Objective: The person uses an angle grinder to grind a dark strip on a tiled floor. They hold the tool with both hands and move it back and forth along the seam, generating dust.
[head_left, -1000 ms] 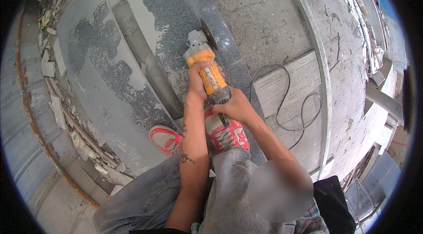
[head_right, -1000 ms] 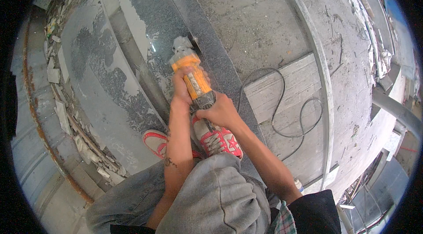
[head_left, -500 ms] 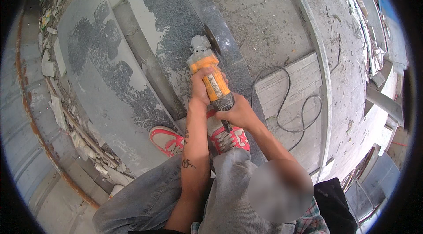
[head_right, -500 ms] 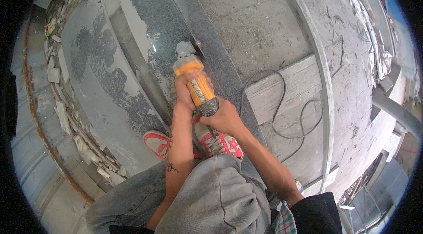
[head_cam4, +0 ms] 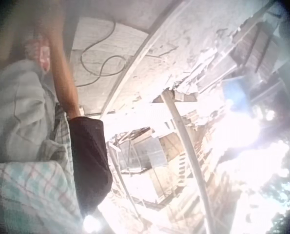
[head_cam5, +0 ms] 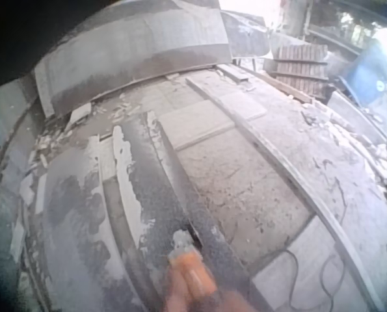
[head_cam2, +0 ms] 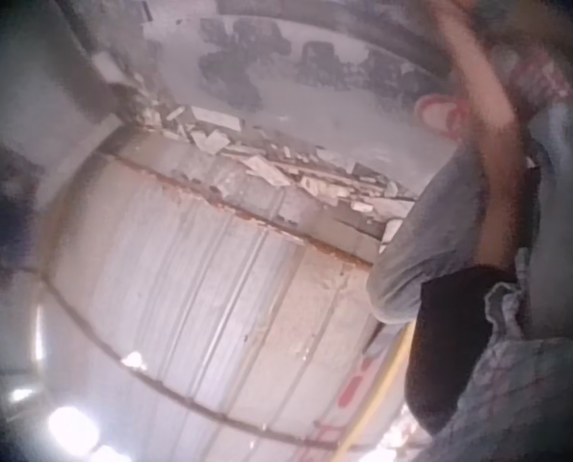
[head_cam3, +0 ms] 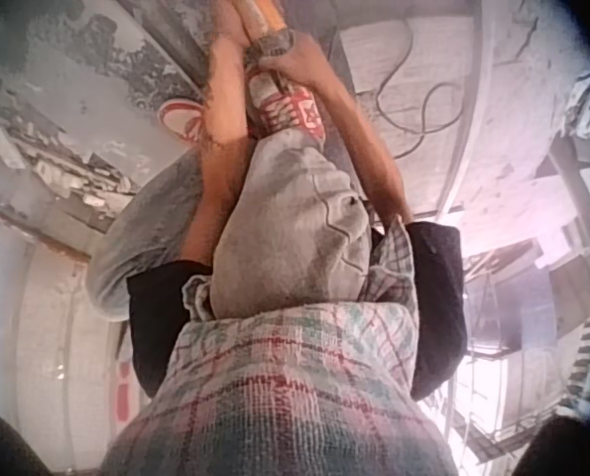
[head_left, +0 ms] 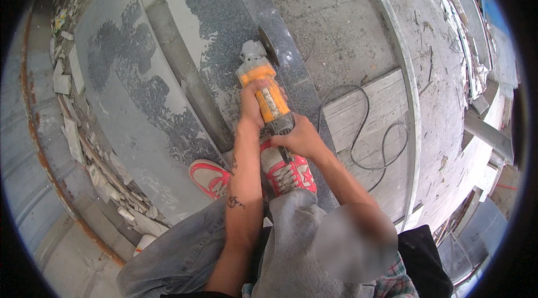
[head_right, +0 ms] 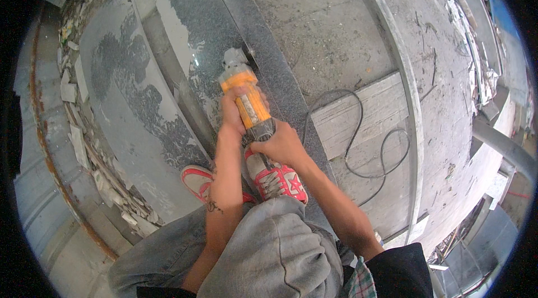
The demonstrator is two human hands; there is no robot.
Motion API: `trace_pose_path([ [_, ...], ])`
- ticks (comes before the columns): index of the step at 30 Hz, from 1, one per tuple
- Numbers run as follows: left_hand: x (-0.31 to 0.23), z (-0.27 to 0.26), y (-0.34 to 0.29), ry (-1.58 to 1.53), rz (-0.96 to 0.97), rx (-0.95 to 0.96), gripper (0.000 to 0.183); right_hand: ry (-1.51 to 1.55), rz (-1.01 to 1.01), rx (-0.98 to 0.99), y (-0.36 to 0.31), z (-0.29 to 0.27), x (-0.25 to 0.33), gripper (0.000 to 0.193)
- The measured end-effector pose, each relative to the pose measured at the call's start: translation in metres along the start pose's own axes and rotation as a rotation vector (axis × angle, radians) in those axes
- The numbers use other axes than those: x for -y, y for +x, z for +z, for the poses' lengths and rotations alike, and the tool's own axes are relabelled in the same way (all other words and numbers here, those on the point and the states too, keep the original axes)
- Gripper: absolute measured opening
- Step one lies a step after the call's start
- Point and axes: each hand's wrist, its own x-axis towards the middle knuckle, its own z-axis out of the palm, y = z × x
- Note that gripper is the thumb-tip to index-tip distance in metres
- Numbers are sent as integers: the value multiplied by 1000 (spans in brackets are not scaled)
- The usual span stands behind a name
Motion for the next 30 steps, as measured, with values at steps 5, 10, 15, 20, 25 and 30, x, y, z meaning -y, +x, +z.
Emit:
trace_pose_path([
  [5,13,6,-15,49,5,6,45,-17,25,-23,-17,-1,-6,51],
  [10,-4,4,0,7,-15,18,47,76,28,17,4,0,1,51],
  [15,-13,7,8,31,26,-26,44,90,71,29,15,-2,4,49],
  [20,0,8,-3,25,29,-5,42,43,-13,9,2,-1,-7,50],
  [25,9,2,-8,-7,-23,14,44,26,-26,-16,-9,1,-14,49],
  [30,12,2,-14,18,-34,-11,43,36,62,19,-17,0,-6,47],
])
